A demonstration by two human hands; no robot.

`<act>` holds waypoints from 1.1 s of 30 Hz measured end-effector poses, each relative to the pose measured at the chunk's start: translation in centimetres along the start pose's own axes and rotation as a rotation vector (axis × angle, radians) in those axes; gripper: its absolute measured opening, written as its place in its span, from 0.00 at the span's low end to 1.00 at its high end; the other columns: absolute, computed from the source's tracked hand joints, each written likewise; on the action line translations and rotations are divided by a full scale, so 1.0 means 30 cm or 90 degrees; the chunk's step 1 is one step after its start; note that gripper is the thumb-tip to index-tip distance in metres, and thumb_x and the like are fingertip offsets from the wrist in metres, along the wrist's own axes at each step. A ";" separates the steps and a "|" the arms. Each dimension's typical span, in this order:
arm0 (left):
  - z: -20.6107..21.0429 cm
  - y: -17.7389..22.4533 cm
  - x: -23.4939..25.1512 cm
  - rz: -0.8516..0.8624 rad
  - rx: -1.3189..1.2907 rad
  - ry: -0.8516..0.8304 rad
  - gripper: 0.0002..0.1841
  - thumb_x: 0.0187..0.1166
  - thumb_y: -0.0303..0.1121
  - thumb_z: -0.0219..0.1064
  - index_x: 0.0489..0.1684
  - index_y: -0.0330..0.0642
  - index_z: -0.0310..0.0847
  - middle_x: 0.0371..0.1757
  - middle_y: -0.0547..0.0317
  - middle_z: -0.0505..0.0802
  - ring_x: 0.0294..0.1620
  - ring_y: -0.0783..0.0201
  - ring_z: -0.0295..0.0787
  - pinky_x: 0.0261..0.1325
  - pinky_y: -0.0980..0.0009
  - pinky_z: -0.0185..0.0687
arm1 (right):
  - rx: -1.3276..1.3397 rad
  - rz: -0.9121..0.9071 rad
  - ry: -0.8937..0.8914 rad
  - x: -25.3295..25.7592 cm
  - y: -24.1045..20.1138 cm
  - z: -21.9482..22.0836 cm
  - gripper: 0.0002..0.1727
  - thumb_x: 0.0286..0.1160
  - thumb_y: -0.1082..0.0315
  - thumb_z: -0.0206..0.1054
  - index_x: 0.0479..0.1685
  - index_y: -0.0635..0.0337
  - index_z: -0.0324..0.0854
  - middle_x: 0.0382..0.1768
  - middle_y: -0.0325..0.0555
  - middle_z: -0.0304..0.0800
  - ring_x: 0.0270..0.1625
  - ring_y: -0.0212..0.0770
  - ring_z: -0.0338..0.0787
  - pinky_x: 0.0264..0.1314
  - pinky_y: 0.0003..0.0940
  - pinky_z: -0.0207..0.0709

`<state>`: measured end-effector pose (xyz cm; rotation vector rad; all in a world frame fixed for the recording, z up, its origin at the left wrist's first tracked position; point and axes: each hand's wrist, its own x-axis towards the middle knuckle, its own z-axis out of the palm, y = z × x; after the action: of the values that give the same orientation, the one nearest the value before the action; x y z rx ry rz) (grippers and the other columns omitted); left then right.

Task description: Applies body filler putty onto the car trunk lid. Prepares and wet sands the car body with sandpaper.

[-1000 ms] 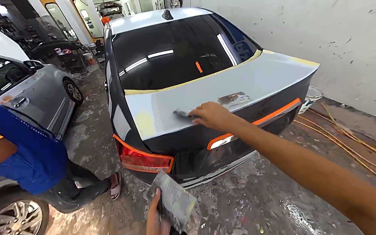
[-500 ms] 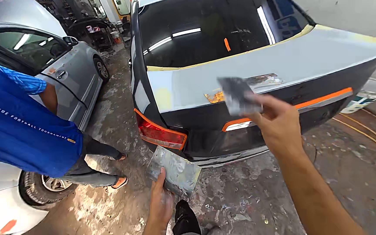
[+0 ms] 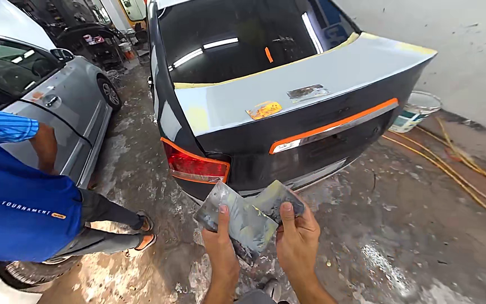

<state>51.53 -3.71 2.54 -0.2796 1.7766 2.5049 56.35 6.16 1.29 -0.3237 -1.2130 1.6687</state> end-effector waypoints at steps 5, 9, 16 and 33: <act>-0.172 0.107 0.014 0.183 0.054 0.039 0.08 0.77 0.31 0.68 0.44 0.34 0.81 0.28 0.63 0.92 0.29 0.73 0.92 0.36 0.75 0.92 | -0.129 0.062 -0.366 -0.097 -0.066 -0.013 0.15 0.85 0.66 0.64 0.61 0.64 0.88 0.50 0.39 0.97 0.50 0.29 0.94 0.58 0.27 0.89; -0.366 0.149 -0.019 0.205 0.027 0.014 0.10 0.78 0.33 0.64 0.45 0.34 0.81 0.30 0.63 0.93 0.32 0.73 0.93 0.40 0.73 0.92 | -0.279 0.158 -0.567 -0.141 -0.086 -0.078 0.13 0.79 0.54 0.71 0.43 0.54 0.93 0.35 0.32 0.95 0.37 0.23 0.91 0.43 0.23 0.87; -0.623 0.118 -0.148 0.203 -0.103 -0.009 0.31 0.83 0.52 0.64 0.72 0.38 0.61 0.54 0.68 0.89 0.57 0.77 0.88 0.64 0.72 0.87 | -0.149 0.298 -0.123 -0.503 -0.150 0.068 0.17 0.89 0.63 0.54 0.59 0.66 0.81 0.37 0.48 0.94 0.37 0.40 0.96 0.42 0.37 0.93; -0.862 0.168 -0.198 0.180 0.050 0.006 0.20 0.87 0.46 0.57 0.53 0.34 0.77 0.34 0.69 0.93 0.37 0.77 0.92 0.47 0.75 0.92 | -0.265 0.169 -0.561 -0.594 -0.148 0.145 0.16 0.79 0.54 0.71 0.37 0.59 0.90 0.29 0.37 0.91 0.33 0.28 0.89 0.41 0.31 0.85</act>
<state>59.55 -29.37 0.01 -0.0377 2.0426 2.6065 64.01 -11.09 1.26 0.0302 -2.2667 1.8326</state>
